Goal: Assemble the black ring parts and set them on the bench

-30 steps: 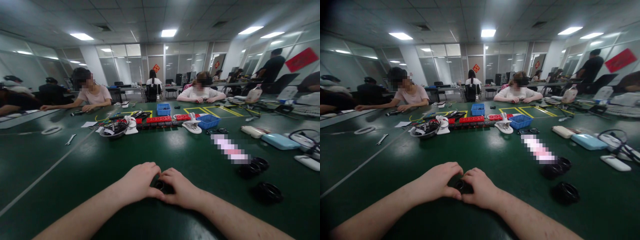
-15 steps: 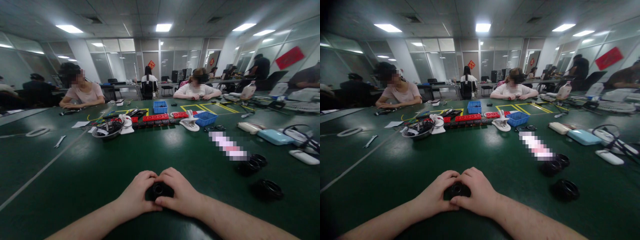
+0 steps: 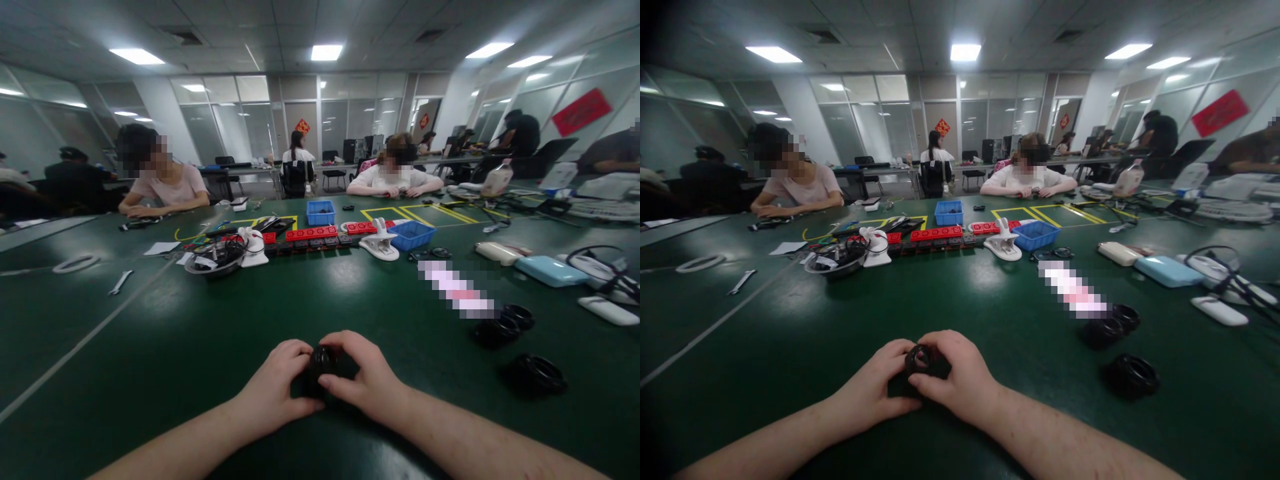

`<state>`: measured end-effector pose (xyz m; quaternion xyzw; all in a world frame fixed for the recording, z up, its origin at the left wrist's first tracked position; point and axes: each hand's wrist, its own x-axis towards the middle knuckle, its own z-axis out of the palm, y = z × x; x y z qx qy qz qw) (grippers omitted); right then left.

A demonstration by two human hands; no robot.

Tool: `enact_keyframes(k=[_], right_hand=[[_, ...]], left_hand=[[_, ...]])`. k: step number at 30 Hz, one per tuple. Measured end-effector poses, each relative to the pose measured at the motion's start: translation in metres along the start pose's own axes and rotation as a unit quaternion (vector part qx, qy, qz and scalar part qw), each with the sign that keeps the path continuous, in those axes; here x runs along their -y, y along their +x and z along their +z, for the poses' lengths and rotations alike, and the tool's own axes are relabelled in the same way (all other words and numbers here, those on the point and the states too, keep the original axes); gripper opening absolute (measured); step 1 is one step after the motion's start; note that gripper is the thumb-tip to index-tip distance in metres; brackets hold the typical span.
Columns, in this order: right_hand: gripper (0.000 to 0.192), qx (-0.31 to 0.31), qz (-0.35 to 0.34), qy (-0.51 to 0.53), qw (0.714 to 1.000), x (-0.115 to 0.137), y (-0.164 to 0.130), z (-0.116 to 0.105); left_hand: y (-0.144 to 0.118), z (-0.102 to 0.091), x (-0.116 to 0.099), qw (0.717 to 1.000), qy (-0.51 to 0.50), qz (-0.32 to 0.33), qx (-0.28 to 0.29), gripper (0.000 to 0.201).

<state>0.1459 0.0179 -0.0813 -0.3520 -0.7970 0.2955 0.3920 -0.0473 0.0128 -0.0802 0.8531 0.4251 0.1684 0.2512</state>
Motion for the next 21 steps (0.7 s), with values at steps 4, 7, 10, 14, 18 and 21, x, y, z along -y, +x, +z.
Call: enact_keyframes(k=[4, 7, 10, 14, 18, 21], right_hand=[[0.030, -0.014, 0.026, 0.019, 0.999, 0.001, -0.001, 0.001], [0.028, -0.012, 0.034, 0.011, 0.999, 0.001, -0.001, 0.002], [0.035, -0.028, 0.041, 0.003, 0.999, -0.002, 0.000, 0.003], [0.050, -0.018, 0.020, -0.007, 1.000, -0.005, 0.001, -0.001], [0.040, -0.014, 0.036, -0.025, 0.999, -0.007, 0.002, -0.002], [0.033, -0.036, 0.059, -0.029, 0.997, -0.009, 0.004, 0.000]], left_hand=[[-0.001, -0.002, -0.003, 1.000, -0.004, -0.008, -0.002, 0.029], [-0.002, -0.003, -0.003, 1.000, -0.002, -0.011, -0.006, 0.027], [-0.001, -0.002, 0.001, 1.000, 0.010, -0.015, -0.021, 0.029], [0.000, -0.002, 0.004, 0.999, 0.027, -0.031, -0.034, 0.029], [0.000, -0.003, 0.004, 0.998, 0.033, -0.039, -0.034, 0.027], [0.000, -0.004, 0.004, 0.998, 0.035, -0.045, -0.037, 0.026]])
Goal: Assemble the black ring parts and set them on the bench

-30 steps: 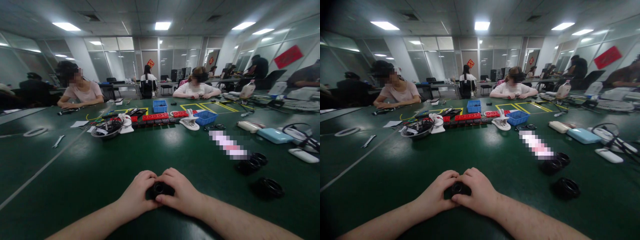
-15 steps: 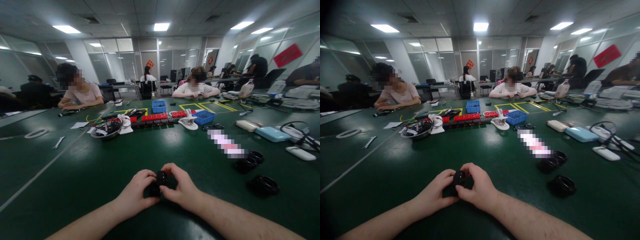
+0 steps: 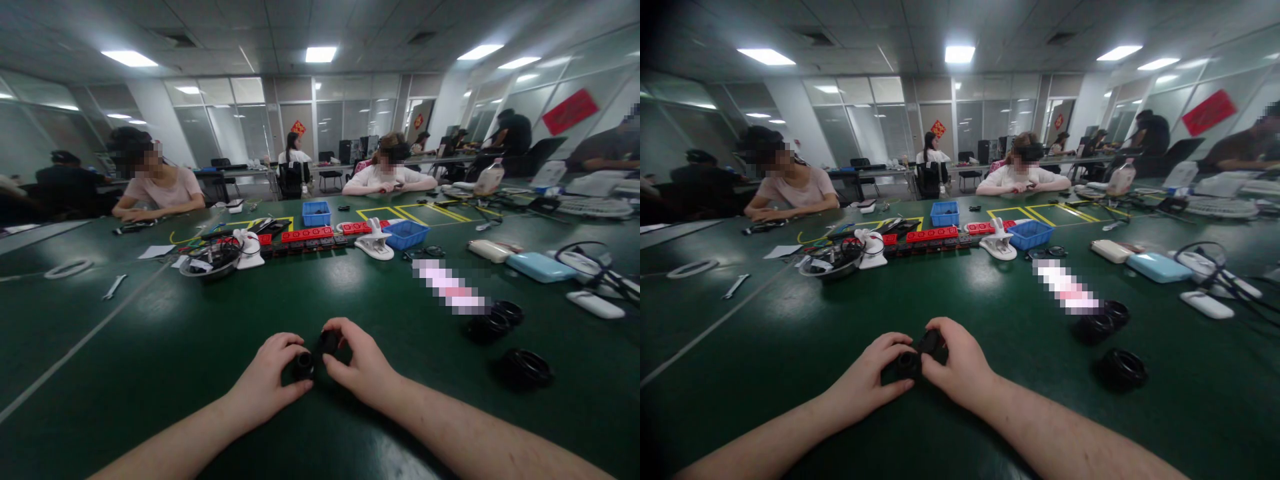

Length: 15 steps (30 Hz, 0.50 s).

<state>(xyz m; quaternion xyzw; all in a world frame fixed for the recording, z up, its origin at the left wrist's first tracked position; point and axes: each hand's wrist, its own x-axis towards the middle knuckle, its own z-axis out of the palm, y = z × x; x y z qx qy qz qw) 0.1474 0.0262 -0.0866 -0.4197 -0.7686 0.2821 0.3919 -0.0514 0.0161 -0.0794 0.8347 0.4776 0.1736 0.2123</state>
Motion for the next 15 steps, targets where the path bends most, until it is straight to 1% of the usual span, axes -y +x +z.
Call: enact_keyframes(k=[3, 6, 10, 15], right_hand=[[0.022, -0.011, 0.004, -0.004, 1.000, -0.0022, 0.0019, 0.0003], [0.015, -0.014, -0.008, -0.011, 1.000, -0.0026, 0.0039, -0.0014], [0.013, -0.009, -0.021, -0.032, 0.999, -0.0023, 0.0063, -0.0031], [0.012, -0.021, 0.008, -0.080, 0.997, -0.0024, 0.0085, -0.0045]], left_hand=[[0.0007, -0.0007, 0.0006, 1.000, 0.001, -0.014, 0.003, 0.026], [0.0010, -0.0008, 0.0008, 1.000, 0.006, -0.019, -0.002, 0.027], [0.0012, -0.0005, 0.0009, 1.000, 0.009, -0.013, -0.008, 0.026], [0.0011, -0.0011, 0.0006, 1.000, 0.008, -0.013, -0.009, 0.024]])
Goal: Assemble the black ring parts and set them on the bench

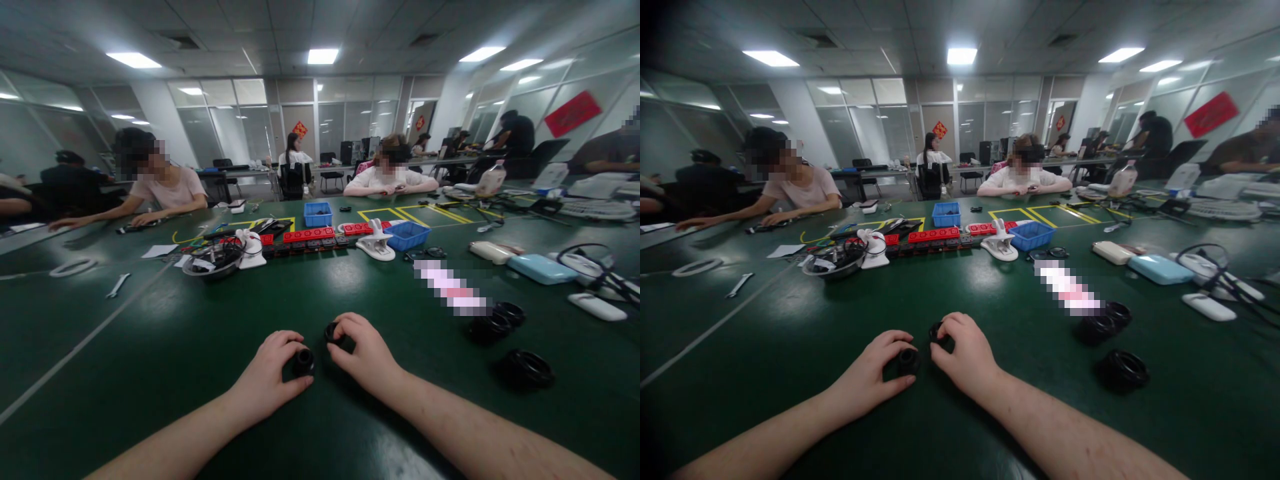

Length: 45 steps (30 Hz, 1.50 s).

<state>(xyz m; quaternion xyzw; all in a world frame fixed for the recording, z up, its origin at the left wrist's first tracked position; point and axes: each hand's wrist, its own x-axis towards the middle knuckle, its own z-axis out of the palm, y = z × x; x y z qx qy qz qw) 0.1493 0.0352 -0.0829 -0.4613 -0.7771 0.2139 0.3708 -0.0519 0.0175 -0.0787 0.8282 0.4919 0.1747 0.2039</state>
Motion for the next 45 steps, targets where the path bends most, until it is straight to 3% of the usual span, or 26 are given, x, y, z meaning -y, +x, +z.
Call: enact_keyframes(k=[5, 9, 14, 23, 30, 37, 45], right_hand=[[0.012, 0.020, 0.036, -0.057, 0.998, 0.001, -0.001, -0.001], [0.039, 0.071, 0.055, -0.102, 0.991, 0.001, -0.002, 0.001], [0.031, 0.113, 0.052, -0.142, 0.982, 0.002, -0.002, 0.000], [0.030, 0.116, 0.037, -0.164, 0.979, 0.003, -0.004, 0.001], [0.033, 0.106, 0.031, -0.161, 0.981, 0.002, -0.003, 0.002], [0.052, 0.085, 0.013, -0.137, 0.987, 0.003, -0.006, 0.003], [0.039, 0.033, -0.070, -0.118, 0.990, 0.013, -0.010, 0.000]], left_hand=[[-0.001, 0.000, 0.001, 1.000, -0.002, -0.005, -0.001, 0.024], [0.000, 0.002, 0.003, 1.000, -0.005, 0.004, -0.001, 0.024], [0.001, 0.002, 0.004, 1.000, -0.003, 0.010, -0.001, 0.023], [0.000, 0.001, 0.003, 1.000, 0.011, 0.012, 0.008, 0.024], [0.003, -0.004, 0.020, 0.987, 0.129, 0.014, 0.096, 0.091], [0.005, -0.007, 0.016, 0.973, 0.187, -0.012, 0.139, 0.093], [0.006, -0.004, 0.021, 0.970, 0.194, -0.010, 0.147, 0.096]])
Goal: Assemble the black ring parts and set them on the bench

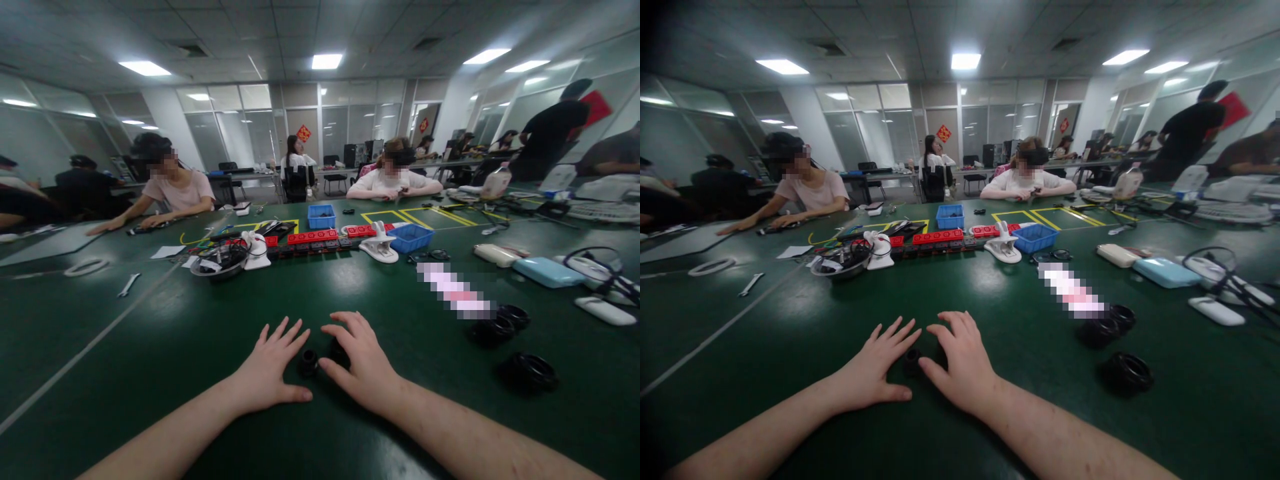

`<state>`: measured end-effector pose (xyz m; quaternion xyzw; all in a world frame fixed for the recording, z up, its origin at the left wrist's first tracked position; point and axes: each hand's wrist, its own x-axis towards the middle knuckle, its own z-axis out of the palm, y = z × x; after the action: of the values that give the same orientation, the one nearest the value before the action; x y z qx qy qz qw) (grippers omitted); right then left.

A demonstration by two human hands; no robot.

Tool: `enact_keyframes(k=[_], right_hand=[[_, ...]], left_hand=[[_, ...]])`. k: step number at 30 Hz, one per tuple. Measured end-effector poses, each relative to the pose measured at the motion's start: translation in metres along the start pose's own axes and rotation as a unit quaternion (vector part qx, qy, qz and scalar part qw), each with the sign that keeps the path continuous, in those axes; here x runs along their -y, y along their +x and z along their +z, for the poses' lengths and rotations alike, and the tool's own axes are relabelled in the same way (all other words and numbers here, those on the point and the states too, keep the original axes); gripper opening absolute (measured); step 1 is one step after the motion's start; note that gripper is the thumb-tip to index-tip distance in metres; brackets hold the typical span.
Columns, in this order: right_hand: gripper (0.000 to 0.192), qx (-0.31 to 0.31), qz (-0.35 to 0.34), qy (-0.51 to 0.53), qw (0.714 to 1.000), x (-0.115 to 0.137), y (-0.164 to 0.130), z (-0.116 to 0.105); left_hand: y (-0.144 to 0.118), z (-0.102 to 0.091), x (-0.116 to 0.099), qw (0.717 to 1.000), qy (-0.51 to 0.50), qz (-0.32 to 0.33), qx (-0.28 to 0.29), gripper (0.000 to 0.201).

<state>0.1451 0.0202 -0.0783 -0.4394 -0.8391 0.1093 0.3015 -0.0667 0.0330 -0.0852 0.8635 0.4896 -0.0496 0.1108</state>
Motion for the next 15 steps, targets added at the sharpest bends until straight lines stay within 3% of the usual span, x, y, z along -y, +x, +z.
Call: enact_keyframes(k=[10, 15], right_hand=[[0.032, -0.040, -0.073, -0.030, 0.996, 0.010, -0.004, 0.005], [0.036, -0.007, -0.073, -0.077, 0.994, 0.024, -0.002, 0.007]], left_hand=[[-0.002, -0.001, 0.001, 1.000, -0.008, 0.007, -0.007, 0.093], [-0.004, -0.002, -0.003, 1.000, -0.003, -0.002, -0.021, 0.092]])
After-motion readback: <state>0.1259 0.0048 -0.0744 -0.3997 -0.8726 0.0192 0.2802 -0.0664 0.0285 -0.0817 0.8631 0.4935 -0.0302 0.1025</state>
